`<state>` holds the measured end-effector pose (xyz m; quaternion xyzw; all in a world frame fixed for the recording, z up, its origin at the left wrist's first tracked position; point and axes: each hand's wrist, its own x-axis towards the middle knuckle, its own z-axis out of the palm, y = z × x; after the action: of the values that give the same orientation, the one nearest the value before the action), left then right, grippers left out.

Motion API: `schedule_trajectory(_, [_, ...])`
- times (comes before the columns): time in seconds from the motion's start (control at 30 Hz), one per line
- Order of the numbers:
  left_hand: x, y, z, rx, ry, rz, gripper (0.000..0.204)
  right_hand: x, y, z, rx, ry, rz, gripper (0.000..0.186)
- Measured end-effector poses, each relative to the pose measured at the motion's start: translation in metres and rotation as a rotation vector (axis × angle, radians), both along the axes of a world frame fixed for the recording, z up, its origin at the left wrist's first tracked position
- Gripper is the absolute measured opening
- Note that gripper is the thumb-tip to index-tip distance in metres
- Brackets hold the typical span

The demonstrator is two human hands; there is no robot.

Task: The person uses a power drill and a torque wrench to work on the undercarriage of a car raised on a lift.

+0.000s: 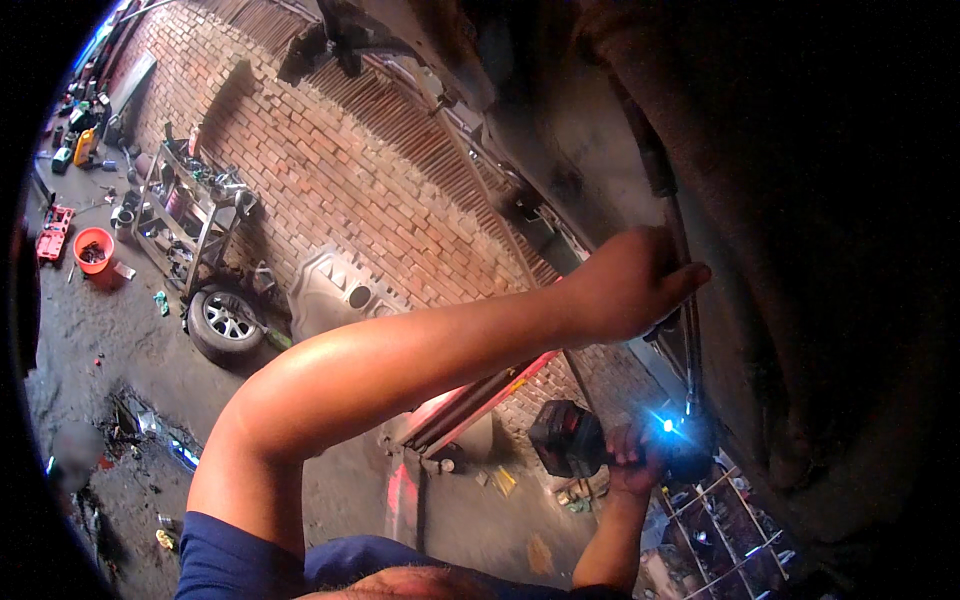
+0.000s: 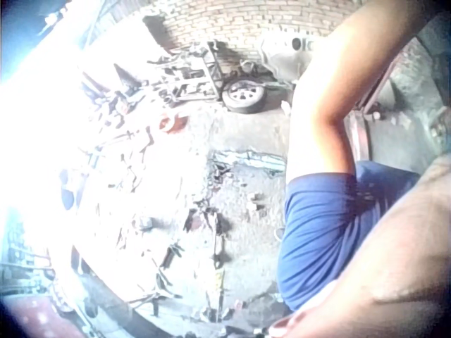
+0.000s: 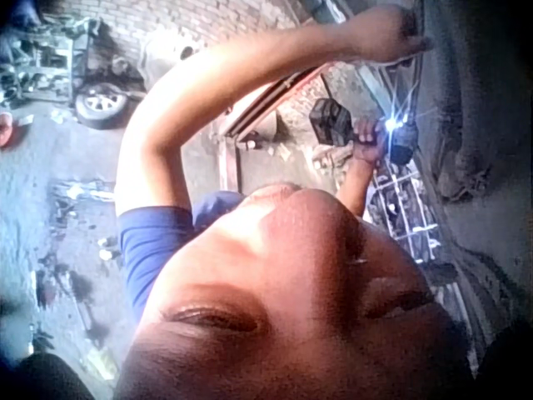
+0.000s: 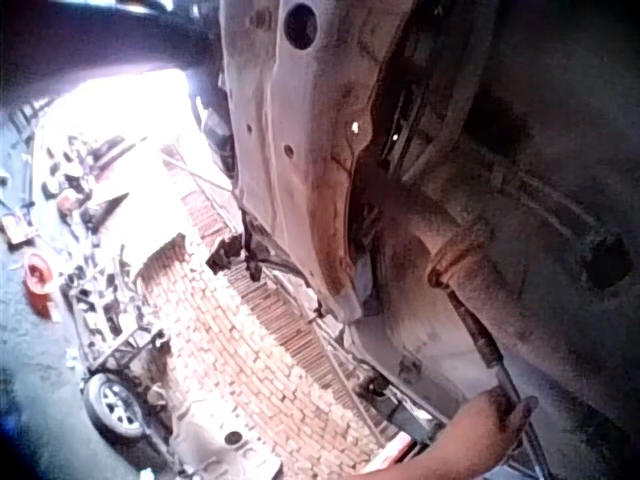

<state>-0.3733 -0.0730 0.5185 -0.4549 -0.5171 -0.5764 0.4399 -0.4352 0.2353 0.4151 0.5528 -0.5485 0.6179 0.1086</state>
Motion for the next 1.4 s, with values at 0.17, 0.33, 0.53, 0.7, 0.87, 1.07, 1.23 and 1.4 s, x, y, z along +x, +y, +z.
schedule_trajectory(0.17, [0.003, 0.002, -0.001, -0.011, -0.011, 0.047, 0.047, 0.003, 0.006, 0.001, 0.000, 0.009, -0.105, 0.028])
schedule_trajectory(0.33, [0.006, 0.032, -0.011, 0.084, -0.028, -0.055, 0.047, 0.005, 0.006, 0.005, 0.015, -0.022, -0.081, 0.028])
schedule_trajectory(0.53, [-0.002, 0.041, -0.013, 0.025, -0.026, -0.075, 0.045, -0.001, 0.009, 0.004, 0.002, -0.013, -0.017, 0.024])
schedule_trajectory(0.7, [-0.001, 0.042, -0.013, 0.036, -0.049, -0.092, 0.044, -0.007, 0.011, 0.006, 0.009, -0.011, 0.041, 0.023])
schedule_trajectory(0.87, [-0.004, 0.042, -0.012, 0.049, -0.024, -0.056, 0.045, -0.004, 0.007, 0.009, 0.025, -0.006, 0.018, 0.024])
schedule_trajectory(1.07, [0.003, 0.036, -0.009, -0.005, -0.097, -0.062, 0.046, -0.002, 0.003, 0.009, 0.019, -0.029, 0.053, 0.026])
schedule_trajectory(1.23, [0.006, 0.033, -0.012, -0.013, -0.129, -0.100, 0.047, -0.010, 0.007, 0.005, 0.010, -0.014, 0.058, 0.024])
schedule_trajectory(1.4, [0.005, 0.033, -0.011, -0.010, -0.096, -0.014, 0.048, -0.010, 0.005, 0.004, -0.006, -0.010, 0.042, 0.025])
